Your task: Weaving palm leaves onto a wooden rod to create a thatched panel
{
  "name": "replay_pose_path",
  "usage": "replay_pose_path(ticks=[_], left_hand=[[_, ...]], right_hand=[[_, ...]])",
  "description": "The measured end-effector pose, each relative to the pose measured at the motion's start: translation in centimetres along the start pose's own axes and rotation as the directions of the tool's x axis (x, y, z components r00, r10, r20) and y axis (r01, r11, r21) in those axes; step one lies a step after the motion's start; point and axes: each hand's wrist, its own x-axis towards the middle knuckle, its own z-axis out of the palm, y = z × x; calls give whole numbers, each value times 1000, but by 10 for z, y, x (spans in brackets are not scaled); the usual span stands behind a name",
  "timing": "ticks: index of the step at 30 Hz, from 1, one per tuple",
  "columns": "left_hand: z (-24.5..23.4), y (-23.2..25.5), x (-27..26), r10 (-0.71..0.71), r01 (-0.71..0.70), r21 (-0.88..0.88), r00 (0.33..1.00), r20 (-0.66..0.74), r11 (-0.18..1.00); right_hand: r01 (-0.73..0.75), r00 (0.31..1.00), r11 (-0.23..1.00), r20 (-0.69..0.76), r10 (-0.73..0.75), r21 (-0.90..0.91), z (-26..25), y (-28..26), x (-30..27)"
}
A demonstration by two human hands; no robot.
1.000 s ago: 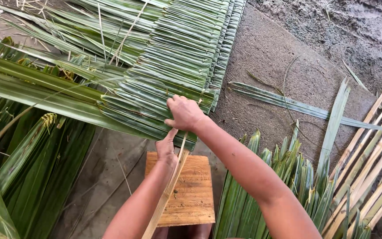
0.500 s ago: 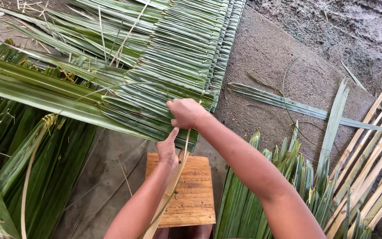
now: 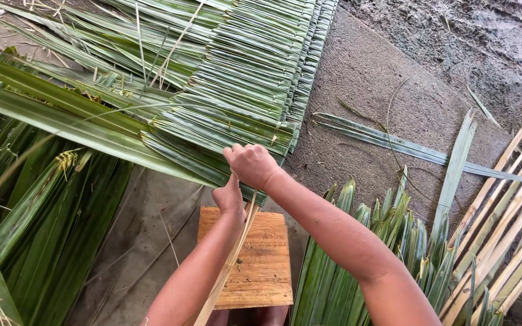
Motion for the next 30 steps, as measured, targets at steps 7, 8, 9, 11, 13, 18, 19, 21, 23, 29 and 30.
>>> replay_pose_path(ticks=[7, 8, 9, 11, 13, 18, 19, 21, 23, 29, 30], left_hand=[[-5, -30, 34, 91, -80, -135, 993, 81, 988], [-7, -31, 36, 43, -24, -181, 994, 102, 983], [-9, -34, 38, -3, 32, -225, 992, 126, 974], [-9, -24, 33, -18, 52, -230, 989, 149, 972], [-9, -21, 32, -37, 78, -223, 983, 180, 972], [-10, -26, 43, -1, 53, -245, 978, 207, 968], [-11, -25, 42, 4, 48, -244, 978, 208, 969], [-12, -25, 41, 7, 42, -222, 976, 217, 974], [-12, -22, 38, -18, 68, -208, 972, 235, 976], [-29, -37, 59, -158, 218, -132, 919, 360, 967], [-32, -42, 65, -193, 251, -117, 910, 368, 961]], right_hand=[[-340, 928, 742, 76, 366, 578, -98, 30, -24], [-481, 697, 415, 51, 715, 772, -97, 28, -35], [-436, 345, 34, 132, 929, 899, -96, 27, -47], [-347, 240, -346, 439, 866, 872, -85, 17, -77], [-205, 166, -676, 706, 689, 708, -68, 5, -105], [-119, 335, -859, 835, 437, 498, 3, -13, -115], [-115, 338, -859, 833, 439, 499, 2, -13, -110], [-190, 308, -860, 861, 406, 474, 0, -12, -101], [-193, 303, -866, 867, 395, 462, 18, -16, -102], [-112, 283, -847, 834, 474, 519, 64, -31, -102], [-104, 271, -834, 822, 501, 542, 66, -32, -101]])
